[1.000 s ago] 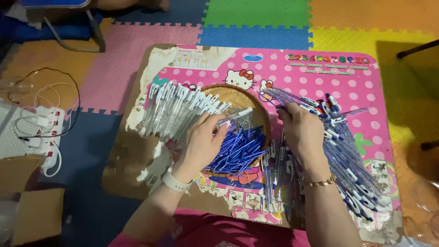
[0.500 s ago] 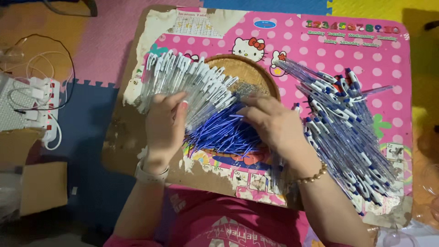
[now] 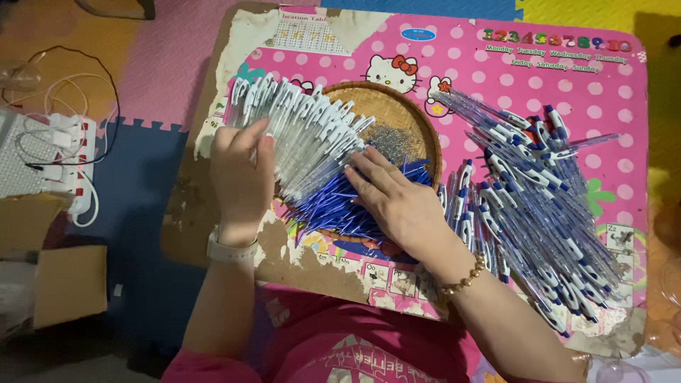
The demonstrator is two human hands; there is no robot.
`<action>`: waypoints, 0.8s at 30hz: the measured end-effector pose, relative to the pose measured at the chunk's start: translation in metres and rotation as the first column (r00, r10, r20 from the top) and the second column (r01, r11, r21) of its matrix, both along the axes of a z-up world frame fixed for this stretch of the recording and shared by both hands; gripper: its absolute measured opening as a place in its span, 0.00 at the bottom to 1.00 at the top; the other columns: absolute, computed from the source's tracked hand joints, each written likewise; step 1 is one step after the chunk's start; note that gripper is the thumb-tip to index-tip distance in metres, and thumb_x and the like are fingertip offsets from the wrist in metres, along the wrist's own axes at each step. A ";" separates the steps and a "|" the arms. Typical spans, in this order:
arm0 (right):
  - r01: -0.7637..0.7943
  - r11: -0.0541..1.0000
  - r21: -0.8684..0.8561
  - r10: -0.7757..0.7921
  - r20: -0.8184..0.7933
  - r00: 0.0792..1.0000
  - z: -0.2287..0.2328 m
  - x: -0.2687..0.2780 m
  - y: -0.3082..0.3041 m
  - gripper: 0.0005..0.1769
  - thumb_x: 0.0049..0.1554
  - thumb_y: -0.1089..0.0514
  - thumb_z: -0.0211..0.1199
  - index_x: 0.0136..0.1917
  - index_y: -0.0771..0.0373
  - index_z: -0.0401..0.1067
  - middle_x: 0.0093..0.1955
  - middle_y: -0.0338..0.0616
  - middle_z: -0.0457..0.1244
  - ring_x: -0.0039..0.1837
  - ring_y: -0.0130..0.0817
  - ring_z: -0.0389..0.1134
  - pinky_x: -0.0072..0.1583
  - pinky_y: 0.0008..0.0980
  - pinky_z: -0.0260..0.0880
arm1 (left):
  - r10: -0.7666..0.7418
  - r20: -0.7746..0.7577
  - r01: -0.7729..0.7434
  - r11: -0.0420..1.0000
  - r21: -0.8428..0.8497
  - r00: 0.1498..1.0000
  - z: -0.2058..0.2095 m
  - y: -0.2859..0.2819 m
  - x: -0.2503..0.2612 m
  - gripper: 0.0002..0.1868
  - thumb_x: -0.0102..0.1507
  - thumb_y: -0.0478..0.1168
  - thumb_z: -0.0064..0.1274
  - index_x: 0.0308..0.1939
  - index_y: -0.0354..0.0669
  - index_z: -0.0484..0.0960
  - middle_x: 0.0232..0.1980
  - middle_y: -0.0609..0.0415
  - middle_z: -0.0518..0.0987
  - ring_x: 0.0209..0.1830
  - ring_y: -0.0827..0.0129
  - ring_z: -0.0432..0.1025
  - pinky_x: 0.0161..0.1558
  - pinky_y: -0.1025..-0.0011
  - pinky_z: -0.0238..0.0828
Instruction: The person assembles pens by inserting the ink tube and tip into the pen barrel and then snapping on the pen cap by hand.
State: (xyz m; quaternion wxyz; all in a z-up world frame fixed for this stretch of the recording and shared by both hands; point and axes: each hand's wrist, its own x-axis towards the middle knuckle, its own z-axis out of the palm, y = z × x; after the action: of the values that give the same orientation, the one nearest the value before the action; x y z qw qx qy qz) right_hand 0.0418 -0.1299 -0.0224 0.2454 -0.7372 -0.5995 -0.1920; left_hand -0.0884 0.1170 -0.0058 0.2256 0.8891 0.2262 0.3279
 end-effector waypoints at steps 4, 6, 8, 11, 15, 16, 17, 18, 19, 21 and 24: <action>0.014 1.000 0.027 -0.013 -0.039 0.999 -0.001 0.004 -0.001 0.20 0.67 0.51 0.63 0.71 0.53 0.74 0.72 0.41 0.67 0.76 0.41 0.67 0.60 0.33 0.76 | 0.010 -0.026 -0.010 1.000 -0.001 1.000 -0.005 -0.001 0.003 0.17 0.74 0.46 0.48 0.60 0.44 0.86 0.46 0.53 0.73 0.45 0.57 0.74 0.51 0.61 0.69; 0.027 0.998 0.063 -0.022 -0.065 0.998 0.000 0.005 -0.002 0.20 0.65 0.53 0.66 0.69 0.52 0.76 0.71 0.41 0.68 0.75 0.43 0.67 0.61 0.34 0.75 | 0.022 -0.072 -0.019 0.999 0.042 0.997 -0.002 -0.005 0.005 0.16 0.72 0.44 0.53 0.59 0.45 0.87 0.46 0.53 0.75 0.46 0.55 0.77 0.52 0.59 0.70; 0.022 0.997 0.073 -0.016 -0.088 0.996 0.000 0.008 -0.003 0.20 0.65 0.53 0.65 0.70 0.52 0.76 0.71 0.42 0.68 0.75 0.44 0.67 0.61 0.36 0.75 | 0.032 -0.074 -0.027 0.997 0.069 0.997 -0.004 -0.003 0.011 0.15 0.72 0.42 0.55 0.60 0.45 0.87 0.45 0.54 0.74 0.46 0.58 0.76 0.52 0.60 0.69; 0.023 0.995 0.093 -0.011 -0.134 0.991 0.001 0.011 -0.005 0.20 0.65 0.54 0.66 0.69 0.53 0.76 0.71 0.43 0.68 0.75 0.46 0.68 0.62 0.39 0.75 | 0.027 -0.079 -0.017 0.993 0.114 0.996 -0.001 -0.003 0.013 0.14 0.72 0.41 0.57 0.60 0.44 0.87 0.45 0.55 0.72 0.46 0.61 0.74 0.52 0.61 0.67; 0.078 0.990 0.115 -0.059 -0.160 0.985 -0.006 0.023 -0.009 0.21 0.64 0.56 0.68 0.71 0.54 0.76 0.71 0.44 0.68 0.75 0.48 0.67 0.64 0.42 0.75 | -0.029 -0.043 0.035 0.989 0.142 0.999 -0.009 0.003 0.010 0.14 0.72 0.44 0.58 0.60 0.47 0.86 0.47 0.54 0.73 0.49 0.53 0.74 0.55 0.59 0.69; 0.082 0.990 0.113 -0.063 -0.161 0.985 -0.008 0.025 -0.011 0.21 0.64 0.56 0.68 0.71 0.54 0.76 0.71 0.44 0.68 0.75 0.48 0.67 0.64 0.42 0.75 | -0.032 -0.045 0.038 0.989 0.141 0.998 -0.013 0.005 0.005 0.14 0.72 0.44 0.58 0.60 0.47 0.86 0.47 0.54 0.73 0.49 0.53 0.74 0.55 0.59 0.69; 0.120 0.983 0.141 -0.092 -0.192 0.977 -0.009 0.029 -0.013 0.18 0.65 0.56 0.66 0.69 0.55 0.77 0.68 0.44 0.69 0.71 0.49 0.70 0.63 0.43 0.76 | -0.053 0.005 0.051 0.983 0.174 0.999 -0.016 0.007 0.001 0.14 0.74 0.46 0.56 0.61 0.50 0.86 0.48 0.53 0.73 0.51 0.54 0.74 0.56 0.60 0.69; 0.159 0.973 0.168 -0.119 -0.223 0.967 -0.010 0.033 -0.014 0.16 0.66 0.57 0.64 0.66 0.57 0.78 0.66 0.43 0.70 0.68 0.50 0.72 0.62 0.44 0.77 | -0.075 0.054 0.062 0.976 0.207 0.996 -0.020 0.009 -0.003 0.14 0.75 0.49 0.54 0.62 0.53 0.85 0.49 0.53 0.73 0.52 0.55 0.74 0.57 0.60 0.70; 0.167 0.972 0.163 -0.129 -0.225 0.966 0.002 0.037 -0.026 0.16 0.66 0.57 0.64 0.66 0.57 0.78 0.66 0.43 0.70 0.68 0.50 0.72 0.62 0.44 0.77 | -0.083 0.052 0.071 0.977 0.203 0.995 -0.010 -0.002 -0.011 0.14 0.75 0.49 0.54 0.62 0.53 0.85 0.49 0.53 0.73 0.52 0.55 0.74 0.57 0.60 0.70; 0.251 0.963 0.097 -0.219 -0.257 0.941 0.023 0.044 -0.048 0.12 0.70 0.58 0.64 0.64 0.64 0.79 0.51 0.54 0.70 0.57 0.57 0.74 0.55 0.53 0.75 | -0.113 0.046 0.110 0.992 0.068 0.993 0.009 -0.025 -0.032 0.10 0.68 0.41 0.65 0.53 0.50 0.88 0.43 0.54 0.75 0.46 0.55 0.74 0.53 0.63 0.69; 0.308 0.934 0.180 -0.167 -0.542 0.823 0.071 0.033 -0.070 0.16 0.79 0.66 0.51 0.77 0.69 0.69 0.64 0.58 0.72 0.68 0.46 0.74 0.71 0.41 0.71 | -0.191 0.160 0.222 0.953 -0.206 0.968 0.005 -0.069 -0.060 0.09 0.68 0.27 0.61 0.47 0.46 0.83 0.46 0.56 0.80 0.46 0.67 0.72 0.66 0.68 0.65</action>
State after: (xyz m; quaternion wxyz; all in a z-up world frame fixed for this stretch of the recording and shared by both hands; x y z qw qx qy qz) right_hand 0.0746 -0.2003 0.0482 0.4660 -0.7921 -0.3834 -0.0922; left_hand -0.1484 0.0483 -0.0011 0.3717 0.8522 0.1509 0.3357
